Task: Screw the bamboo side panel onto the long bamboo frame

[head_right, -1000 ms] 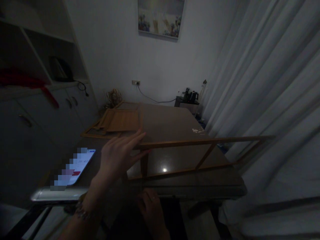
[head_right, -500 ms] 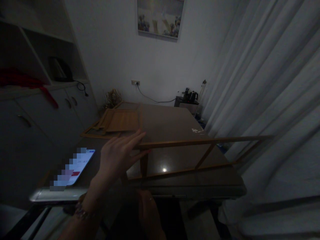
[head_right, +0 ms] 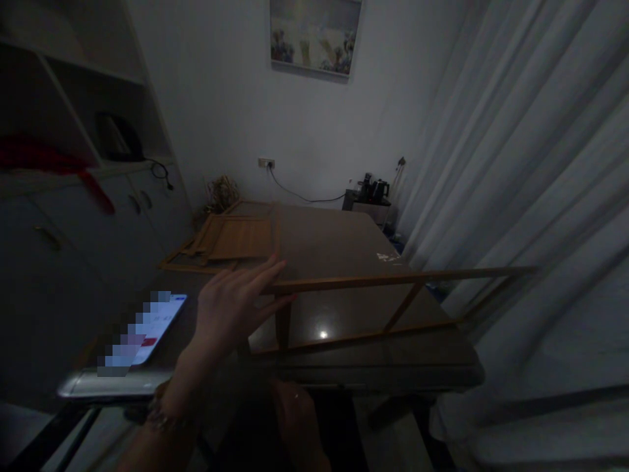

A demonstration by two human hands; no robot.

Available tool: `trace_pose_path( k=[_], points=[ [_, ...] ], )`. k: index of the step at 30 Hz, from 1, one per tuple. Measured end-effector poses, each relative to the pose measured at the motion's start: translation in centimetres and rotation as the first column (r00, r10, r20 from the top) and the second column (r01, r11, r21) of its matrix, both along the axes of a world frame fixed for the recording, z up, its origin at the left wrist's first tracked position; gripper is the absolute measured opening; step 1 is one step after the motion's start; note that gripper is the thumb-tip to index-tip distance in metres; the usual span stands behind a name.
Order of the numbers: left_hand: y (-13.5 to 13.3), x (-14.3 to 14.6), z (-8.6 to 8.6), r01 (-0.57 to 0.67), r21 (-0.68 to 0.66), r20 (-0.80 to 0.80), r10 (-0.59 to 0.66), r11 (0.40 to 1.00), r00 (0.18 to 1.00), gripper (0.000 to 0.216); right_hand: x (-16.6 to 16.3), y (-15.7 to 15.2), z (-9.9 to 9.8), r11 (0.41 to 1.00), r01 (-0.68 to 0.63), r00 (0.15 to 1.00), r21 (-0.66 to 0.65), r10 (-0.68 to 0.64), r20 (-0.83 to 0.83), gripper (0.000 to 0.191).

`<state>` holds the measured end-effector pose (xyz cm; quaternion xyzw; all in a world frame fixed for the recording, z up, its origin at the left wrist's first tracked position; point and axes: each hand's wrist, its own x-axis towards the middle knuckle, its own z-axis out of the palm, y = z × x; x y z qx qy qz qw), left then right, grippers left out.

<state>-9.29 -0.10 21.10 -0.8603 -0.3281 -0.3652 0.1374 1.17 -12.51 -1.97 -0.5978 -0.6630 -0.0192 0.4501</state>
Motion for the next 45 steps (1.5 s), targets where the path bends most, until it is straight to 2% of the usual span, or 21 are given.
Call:
trace_pose_path(
  k=[4, 9, 15, 20, 31, 39, 45],
  points=[
    [0.0, -0.1, 0.0, 0.002, -0.002, -0.002, -0.002, 1.0, 1.0, 0.047, 0.3, -0.1, 0.4, 1.0, 0.014, 0.998, 0.009, -0.014, 0.059, 0.035],
    [0.0, 0.0, -0.1, 0.005, 0.002, 0.005, -0.005, 1.0, 1.0, 0.049, 0.2, 0.1, 0.8, 0.996, 0.027, 0.998, -0.082, -0.022, 0.06, 0.031],
    [0.0, 0.0, 0.0, -0.004, -0.001, 0.004, 0.004, 1.0, 1.0, 0.048, -1.1, 0.1, 1.1, 0.983, 0.007, 0.978, -0.184, -0.045, -0.201, 0.029],
    [-0.1, 0.0, 0.0, 0.0, 0.003, 0.003, 0.0, 1.0, 1.0, 0.047, -1.1, 0.2, 0.9, 0.991, 0.06, 0.992, -0.123, -0.072, -0.1, 0.028],
    [0.0, 0.0, 0.0, 0.003, -0.012, -0.003, -0.003, 1.0, 1.0, 0.048, 0.5, 0.1, 0.8, 0.995, -0.04, 0.998, -0.091, 0.035, -0.051, 0.025],
    [0.0, 0.0, -0.1, 0.0, 0.0, -0.006, 0.0, 1.0, 1.0, 0.048, 0.2, 0.4, 1.0, 0.997, 0.072, 0.996, 0.017, -0.073, 0.045, 0.026],
    [-0.1, -0.1, 0.2, -0.001, 0.001, -0.003, 0.001, 1.0, 1.0, 0.047, -0.8, 0.6, 0.9, 0.998, 0.066, 0.996, 0.008, -0.065, -0.066, 0.021]
  ],
)
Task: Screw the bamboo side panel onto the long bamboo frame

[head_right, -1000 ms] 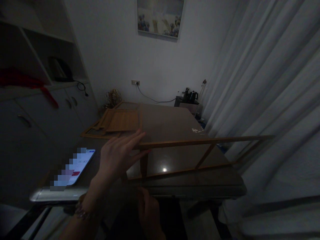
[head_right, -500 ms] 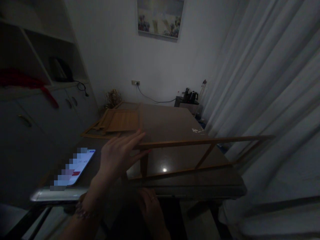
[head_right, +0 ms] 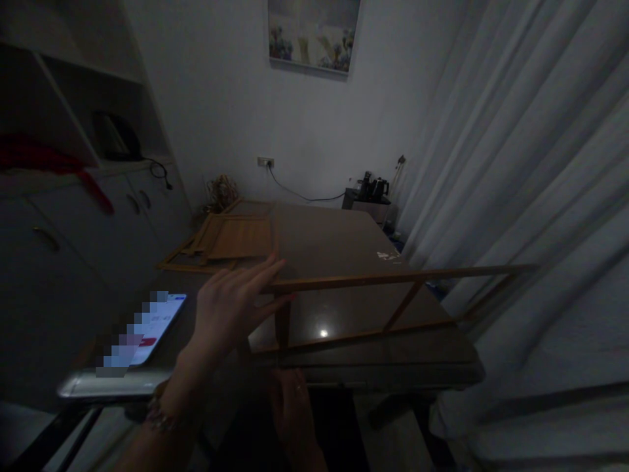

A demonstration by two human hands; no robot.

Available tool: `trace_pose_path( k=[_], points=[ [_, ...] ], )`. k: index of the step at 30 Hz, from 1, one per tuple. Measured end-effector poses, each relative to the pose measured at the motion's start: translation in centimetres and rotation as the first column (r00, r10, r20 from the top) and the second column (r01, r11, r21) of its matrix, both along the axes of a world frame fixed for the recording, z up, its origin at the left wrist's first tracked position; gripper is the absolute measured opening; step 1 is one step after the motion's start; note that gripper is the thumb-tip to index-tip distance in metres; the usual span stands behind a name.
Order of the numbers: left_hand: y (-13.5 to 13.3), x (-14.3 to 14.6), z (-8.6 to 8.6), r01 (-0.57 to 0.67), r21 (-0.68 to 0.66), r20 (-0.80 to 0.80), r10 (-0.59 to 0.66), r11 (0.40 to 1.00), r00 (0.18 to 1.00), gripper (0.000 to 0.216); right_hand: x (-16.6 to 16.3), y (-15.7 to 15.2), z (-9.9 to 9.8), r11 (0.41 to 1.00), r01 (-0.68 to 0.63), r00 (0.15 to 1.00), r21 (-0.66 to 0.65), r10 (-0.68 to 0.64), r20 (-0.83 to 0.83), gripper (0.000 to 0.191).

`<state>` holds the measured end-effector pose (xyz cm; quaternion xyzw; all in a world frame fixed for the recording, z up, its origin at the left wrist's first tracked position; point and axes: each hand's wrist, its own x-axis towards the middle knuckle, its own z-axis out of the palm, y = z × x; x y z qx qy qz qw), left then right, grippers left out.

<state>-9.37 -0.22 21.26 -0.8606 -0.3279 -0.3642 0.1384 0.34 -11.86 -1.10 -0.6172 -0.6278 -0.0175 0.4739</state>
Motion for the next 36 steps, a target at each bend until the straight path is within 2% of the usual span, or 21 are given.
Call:
trace_pose_path(
  k=[9, 16, 23, 28, 32, 36],
  points=[
    [0.0, 0.1, -0.1, 0.004, -0.021, 0.008, -0.004, 1.0, 1.0, 0.047, -0.2, -0.7, -1.2, 0.999, -0.006, 0.996, -0.039, 0.002, -0.085, 0.034],
    [0.0, 0.1, -0.1, 0.009, -0.014, 0.002, -0.009, 1.0, 1.0, 0.048, 0.6, -0.9, -0.8, 0.994, -0.03, 0.995, -0.104, 0.04, 0.089, 0.037],
    [0.0, 0.0, 0.0, 0.007, -0.008, -0.005, -0.007, 1.0, 1.0, 0.047, 1.7, -1.4, -0.4, 0.987, -0.063, 0.976, -0.149, 0.091, 0.196, 0.052],
    [0.0, 0.0, 0.0, 0.01, -0.018, 0.002, -0.01, 1.0, 1.0, 0.047, 1.9, -1.0, -0.4, 0.993, -0.072, 0.974, -0.09, 0.089, 0.207, 0.041],
    [0.1, 0.0, -0.2, 0.021, -0.019, 0.022, -0.021, 1.0, 1.0, 0.048, 1.3, -0.5, -0.1, 1.0, -0.026, 0.992, -0.009, 0.027, 0.12, 0.027],
    [0.1, 0.0, -0.2, 0.011, -0.012, 0.008, -0.011, 1.0, 1.0, 0.048, 0.3, 0.0, 0.2, 0.999, 0.034, 0.999, -0.023, -0.034, 0.007, 0.02]
  ],
)
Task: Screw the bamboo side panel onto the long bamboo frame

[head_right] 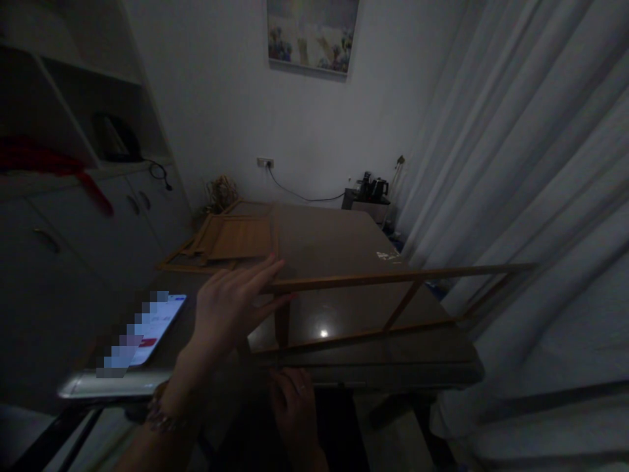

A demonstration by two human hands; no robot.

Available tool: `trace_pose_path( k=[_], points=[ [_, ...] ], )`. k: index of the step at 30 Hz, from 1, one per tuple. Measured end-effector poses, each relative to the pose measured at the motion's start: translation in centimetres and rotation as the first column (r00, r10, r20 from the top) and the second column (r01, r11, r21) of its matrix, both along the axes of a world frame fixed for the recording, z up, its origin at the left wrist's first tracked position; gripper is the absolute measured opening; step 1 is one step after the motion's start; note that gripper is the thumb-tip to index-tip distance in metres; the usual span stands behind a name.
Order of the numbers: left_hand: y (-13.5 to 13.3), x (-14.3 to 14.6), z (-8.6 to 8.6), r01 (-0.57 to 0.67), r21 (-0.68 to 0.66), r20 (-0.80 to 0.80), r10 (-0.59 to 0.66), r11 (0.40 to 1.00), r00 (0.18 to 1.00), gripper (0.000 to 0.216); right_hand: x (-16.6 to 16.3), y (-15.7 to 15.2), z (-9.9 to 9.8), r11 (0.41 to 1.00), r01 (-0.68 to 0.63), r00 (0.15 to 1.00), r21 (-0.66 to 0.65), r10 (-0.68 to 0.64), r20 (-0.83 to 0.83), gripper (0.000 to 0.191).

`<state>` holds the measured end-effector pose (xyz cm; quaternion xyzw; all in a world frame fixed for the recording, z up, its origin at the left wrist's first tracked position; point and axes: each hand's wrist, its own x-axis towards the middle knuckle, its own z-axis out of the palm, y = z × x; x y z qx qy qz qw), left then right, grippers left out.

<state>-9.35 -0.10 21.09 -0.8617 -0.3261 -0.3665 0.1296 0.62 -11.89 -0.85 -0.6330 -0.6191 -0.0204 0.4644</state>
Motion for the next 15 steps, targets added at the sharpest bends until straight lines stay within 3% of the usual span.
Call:
trace_pose_path(
  k=[7, 11, 15],
  points=[
    [-0.1, 0.0, 0.1, 0.009, -0.009, 0.003, -0.009, 1.0, 1.0, 0.049, -0.4, 0.3, -0.8, 0.999, 0.039, 0.974, 0.021, -0.033, -0.222, 0.03],
    [-0.1, 0.0, 0.1, 0.005, 0.004, 0.013, -0.005, 1.0, 1.0, 0.048, 0.2, 0.1, -0.6, 1.0, 0.014, 0.985, 0.011, -0.012, -0.172, 0.023],
    [-0.1, 0.1, 0.1, 0.006, 0.004, 0.003, -0.007, 1.0, 1.0, 0.048, 0.8, -0.3, 0.3, 0.988, 0.155, 0.988, 0.011, -0.155, -0.009, 0.024]
  ],
)
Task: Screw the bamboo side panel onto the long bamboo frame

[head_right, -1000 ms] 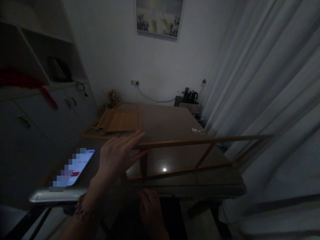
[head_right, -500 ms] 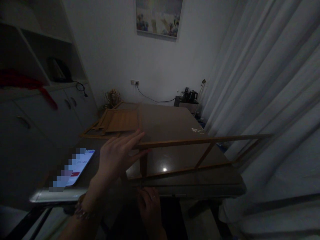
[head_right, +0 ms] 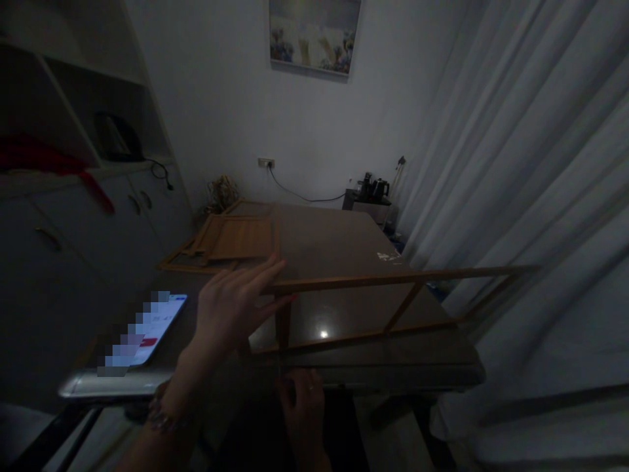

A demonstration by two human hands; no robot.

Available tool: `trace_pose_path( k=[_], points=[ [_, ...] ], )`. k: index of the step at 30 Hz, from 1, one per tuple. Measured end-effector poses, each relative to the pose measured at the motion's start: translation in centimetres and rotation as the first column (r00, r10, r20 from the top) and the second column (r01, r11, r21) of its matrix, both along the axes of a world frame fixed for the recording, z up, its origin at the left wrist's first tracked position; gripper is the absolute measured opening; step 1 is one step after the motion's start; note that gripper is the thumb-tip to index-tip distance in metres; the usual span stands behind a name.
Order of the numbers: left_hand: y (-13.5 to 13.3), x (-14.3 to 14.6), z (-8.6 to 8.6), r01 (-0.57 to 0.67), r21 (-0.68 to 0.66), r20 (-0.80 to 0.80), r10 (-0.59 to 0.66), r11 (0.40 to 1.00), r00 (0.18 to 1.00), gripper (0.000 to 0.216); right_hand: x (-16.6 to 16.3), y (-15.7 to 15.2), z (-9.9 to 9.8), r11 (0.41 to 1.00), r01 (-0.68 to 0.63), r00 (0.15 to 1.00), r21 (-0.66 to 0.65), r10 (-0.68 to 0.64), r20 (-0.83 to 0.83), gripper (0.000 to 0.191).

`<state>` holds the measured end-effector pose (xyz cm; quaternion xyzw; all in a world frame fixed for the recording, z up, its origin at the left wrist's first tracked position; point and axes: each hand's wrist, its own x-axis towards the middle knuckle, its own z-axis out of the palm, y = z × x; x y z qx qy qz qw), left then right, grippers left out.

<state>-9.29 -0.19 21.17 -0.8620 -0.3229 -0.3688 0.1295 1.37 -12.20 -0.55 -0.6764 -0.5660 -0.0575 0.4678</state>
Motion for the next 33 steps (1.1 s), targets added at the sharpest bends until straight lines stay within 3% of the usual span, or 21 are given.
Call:
trace_pose_path(
  k=[4, 7, 13, 19, 29, 33],
  points=[
    [0.0, 0.0, 0.0, -0.015, -0.004, -0.013, 0.015, 1.0, 1.0, 0.048, 0.3, -0.2, 0.6, 0.995, 0.076, 0.968, -0.068, -0.057, 0.245, 0.029],
    [0.1, -0.1, 0.0, -0.009, -0.003, -0.014, 0.009, 1.0, 1.0, 0.048, -0.1, 0.0, 0.8, 0.99, 0.088, 0.953, -0.11, -0.052, 0.298, 0.031],
    [0.0, -0.1, 0.0, -0.019, 0.002, -0.023, 0.019, 1.0, 1.0, 0.047, -1.5, 0.6, 0.6, 0.991, 0.028, 0.998, -0.13, -0.019, 0.066, 0.037],
    [0.0, 0.0, 0.1, -0.017, 0.001, -0.014, 0.017, 1.0, 1.0, 0.047, -1.1, 0.4, -0.6, 0.998, 0.038, 0.996, -0.051, -0.042, -0.082, 0.024],
    [0.0, 0.0, -0.1, -0.026, -0.009, -0.023, 0.026, 1.0, 0.999, 0.048, 0.0, 0.1, -0.4, 0.97, -0.226, 0.972, -0.092, 0.218, -0.089, 0.011],
    [0.0, -0.1, -0.1, -0.03, 0.008, -0.021, 0.031, 1.0, 0.999, 0.048, 1.1, -0.4, 0.0, 0.939, -0.316, 0.948, -0.134, 0.317, -0.014, 0.027]
  ],
)
